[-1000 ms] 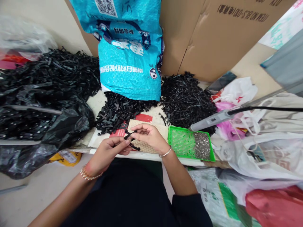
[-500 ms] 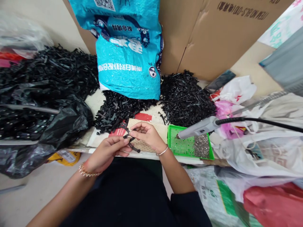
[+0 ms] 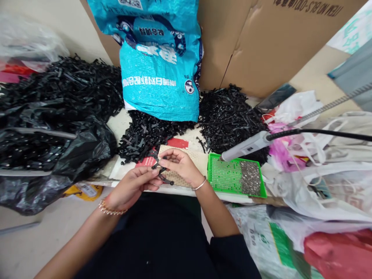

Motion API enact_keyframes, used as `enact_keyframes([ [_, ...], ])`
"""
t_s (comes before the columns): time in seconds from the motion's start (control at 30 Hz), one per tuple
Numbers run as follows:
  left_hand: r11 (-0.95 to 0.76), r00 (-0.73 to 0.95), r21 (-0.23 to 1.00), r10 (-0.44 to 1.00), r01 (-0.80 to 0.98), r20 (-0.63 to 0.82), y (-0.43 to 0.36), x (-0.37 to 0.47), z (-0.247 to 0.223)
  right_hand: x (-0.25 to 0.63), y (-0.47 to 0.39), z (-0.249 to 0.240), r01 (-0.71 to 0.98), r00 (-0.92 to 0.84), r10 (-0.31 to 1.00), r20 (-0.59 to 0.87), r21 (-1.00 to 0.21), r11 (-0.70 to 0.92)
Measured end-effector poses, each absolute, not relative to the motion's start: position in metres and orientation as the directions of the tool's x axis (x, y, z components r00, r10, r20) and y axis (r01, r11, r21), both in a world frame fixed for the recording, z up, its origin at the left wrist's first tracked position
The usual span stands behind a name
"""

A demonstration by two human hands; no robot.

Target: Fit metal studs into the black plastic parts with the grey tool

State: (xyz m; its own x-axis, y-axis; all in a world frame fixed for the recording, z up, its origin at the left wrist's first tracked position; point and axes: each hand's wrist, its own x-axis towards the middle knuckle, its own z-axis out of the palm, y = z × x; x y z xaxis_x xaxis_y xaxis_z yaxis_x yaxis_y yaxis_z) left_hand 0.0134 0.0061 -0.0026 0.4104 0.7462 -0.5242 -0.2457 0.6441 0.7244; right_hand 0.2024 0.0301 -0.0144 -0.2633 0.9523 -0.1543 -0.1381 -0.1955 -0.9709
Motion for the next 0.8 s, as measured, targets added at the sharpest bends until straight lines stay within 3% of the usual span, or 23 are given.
enact_keyframes([
  [0.37, 0.576, 0.400, 0.799, 0.782, -0.171, -0.478, 0.009, 0.014, 0.000, 0.211, 0.034, -0.005, -0.082, -0.320, 0.937, -0.138, -0.981, -0.173],
  [0.8, 0.599, 0.392, 0.769, 0.777, -0.223, -0.492, 0.010, 0.012, -0.004, 0.208, 0.037, -0.007, -0.053, -0.337, 0.933, -0.125, -0.987, -0.151],
])
